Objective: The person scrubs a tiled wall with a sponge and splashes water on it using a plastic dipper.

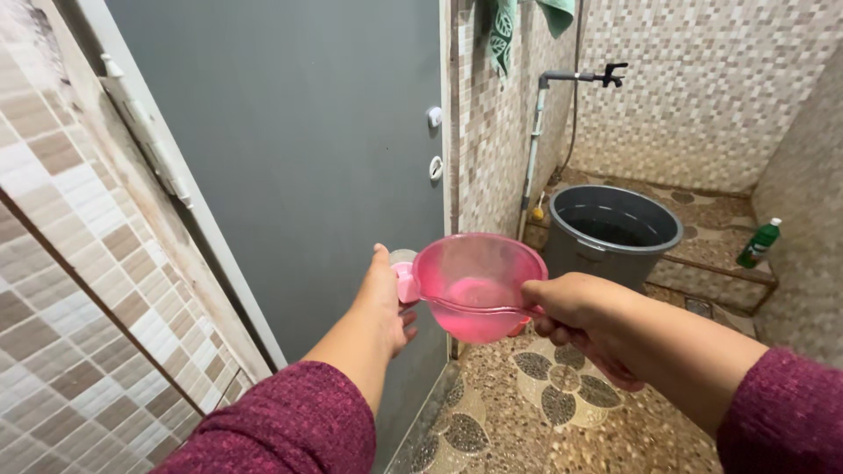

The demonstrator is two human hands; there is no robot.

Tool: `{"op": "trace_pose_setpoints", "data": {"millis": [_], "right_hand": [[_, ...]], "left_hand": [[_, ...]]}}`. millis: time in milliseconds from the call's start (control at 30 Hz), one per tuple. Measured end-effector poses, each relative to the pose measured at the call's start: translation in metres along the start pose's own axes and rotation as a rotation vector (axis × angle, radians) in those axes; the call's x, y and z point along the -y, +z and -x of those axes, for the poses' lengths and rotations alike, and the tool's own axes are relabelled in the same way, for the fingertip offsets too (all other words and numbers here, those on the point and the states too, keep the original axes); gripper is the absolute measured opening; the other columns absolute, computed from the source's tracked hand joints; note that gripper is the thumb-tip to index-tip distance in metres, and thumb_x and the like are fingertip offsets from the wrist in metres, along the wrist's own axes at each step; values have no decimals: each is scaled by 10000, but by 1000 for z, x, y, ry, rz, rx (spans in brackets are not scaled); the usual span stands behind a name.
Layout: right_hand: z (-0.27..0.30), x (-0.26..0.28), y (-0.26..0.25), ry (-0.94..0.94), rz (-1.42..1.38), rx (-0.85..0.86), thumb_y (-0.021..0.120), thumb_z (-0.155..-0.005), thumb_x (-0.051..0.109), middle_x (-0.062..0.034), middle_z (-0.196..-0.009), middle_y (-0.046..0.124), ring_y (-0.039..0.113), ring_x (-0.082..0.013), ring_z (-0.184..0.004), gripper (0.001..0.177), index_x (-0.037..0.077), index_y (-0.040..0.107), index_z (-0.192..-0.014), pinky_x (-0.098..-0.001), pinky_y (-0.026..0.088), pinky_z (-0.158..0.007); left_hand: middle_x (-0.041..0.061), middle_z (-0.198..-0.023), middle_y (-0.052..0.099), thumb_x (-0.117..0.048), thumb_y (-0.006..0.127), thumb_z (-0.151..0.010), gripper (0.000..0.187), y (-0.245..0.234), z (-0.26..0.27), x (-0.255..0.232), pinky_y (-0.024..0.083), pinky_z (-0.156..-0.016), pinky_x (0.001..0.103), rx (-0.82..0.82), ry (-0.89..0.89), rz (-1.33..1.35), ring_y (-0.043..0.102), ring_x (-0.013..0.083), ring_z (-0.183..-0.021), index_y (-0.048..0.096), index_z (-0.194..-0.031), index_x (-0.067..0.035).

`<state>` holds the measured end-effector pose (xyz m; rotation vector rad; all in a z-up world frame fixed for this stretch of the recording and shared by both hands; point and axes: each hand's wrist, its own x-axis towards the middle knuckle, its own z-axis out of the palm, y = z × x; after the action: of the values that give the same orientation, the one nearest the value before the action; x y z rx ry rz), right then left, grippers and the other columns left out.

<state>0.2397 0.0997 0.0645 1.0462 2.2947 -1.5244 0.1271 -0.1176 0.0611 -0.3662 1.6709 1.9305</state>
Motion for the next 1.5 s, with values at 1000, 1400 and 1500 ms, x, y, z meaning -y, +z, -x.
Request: {"op": "trace_pose_setpoints", "data": {"millis": [1000,1400,1500], "right_hand": [[87,25,14,-178,102,260,566,-942,314,-24,-545,483,370,-127,-407,329,42,631,-769,-301,300,-366],[153,41,81,-238,339,391,556,-944,341,-10,-564,486,344,-102,-422,340,67,655,-769,-284,277,-371],[168,40,99,-243,398,418,570,-946,340,-11,-554,488,320,-98,-405,341,74,608,-736,-281,256,-345]], "left_hand": [[69,-1179,607,-741,350,-939,695,-60,126,25,419,-1063,528,-252,52,210,497,273,-1131,679,-1275,-230],[48,-1099,573,-726,383,-942,586,-153,182,56,451,-926,510,-391,62,339,493,248,-1056,664,-1193,-277],[47,-1109,559,-725,397,-936,585,-177,201,68,473,-909,510,-413,48,365,479,256,-1044,667,-1202,-279]]}}
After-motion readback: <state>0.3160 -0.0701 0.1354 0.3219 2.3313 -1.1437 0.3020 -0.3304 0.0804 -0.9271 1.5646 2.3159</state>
